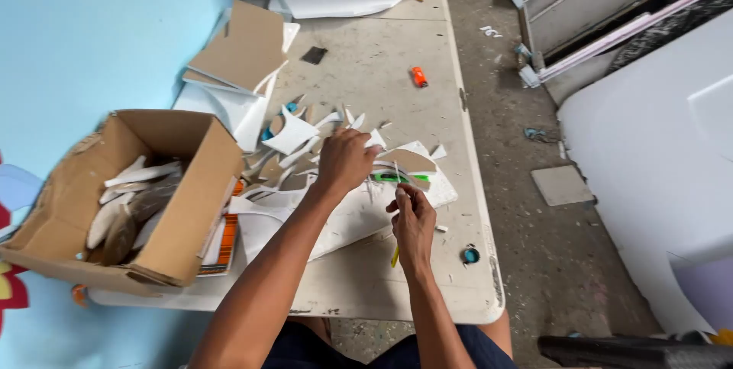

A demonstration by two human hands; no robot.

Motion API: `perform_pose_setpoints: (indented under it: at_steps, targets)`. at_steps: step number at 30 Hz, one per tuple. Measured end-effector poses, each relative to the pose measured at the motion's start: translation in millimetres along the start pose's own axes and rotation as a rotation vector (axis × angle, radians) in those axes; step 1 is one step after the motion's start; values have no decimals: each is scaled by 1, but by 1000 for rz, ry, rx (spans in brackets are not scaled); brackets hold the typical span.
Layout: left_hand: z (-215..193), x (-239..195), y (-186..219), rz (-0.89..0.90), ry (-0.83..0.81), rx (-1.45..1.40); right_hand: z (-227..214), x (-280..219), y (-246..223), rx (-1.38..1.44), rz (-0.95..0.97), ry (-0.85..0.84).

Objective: The person uses a craft knife to carve and shape a small piece of cork on a white table. They repeatedly trim the edges and refine the shape, placing finished pieces into a nearby cardboard box.

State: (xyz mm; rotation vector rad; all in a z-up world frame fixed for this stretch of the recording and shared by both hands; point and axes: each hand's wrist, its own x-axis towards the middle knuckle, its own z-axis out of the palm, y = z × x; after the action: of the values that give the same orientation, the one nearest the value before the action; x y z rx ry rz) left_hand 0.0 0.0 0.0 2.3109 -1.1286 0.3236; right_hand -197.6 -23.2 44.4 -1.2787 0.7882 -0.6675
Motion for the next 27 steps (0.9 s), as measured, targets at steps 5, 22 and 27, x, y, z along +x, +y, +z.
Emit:
perform_pose_setpoints:
  at_steps: [5, 22, 27]
  targets:
    - [58, 22, -4, -17, -354, 99, -45, -8, 0, -45, 62, 86]
    - [-91, -36, 6, -213, 89, -531, 23, 36, 3, 83, -34, -197]
    - [-10, -58, -42, -443, 11, -1057, 8, 35, 5, -263, -10, -266]
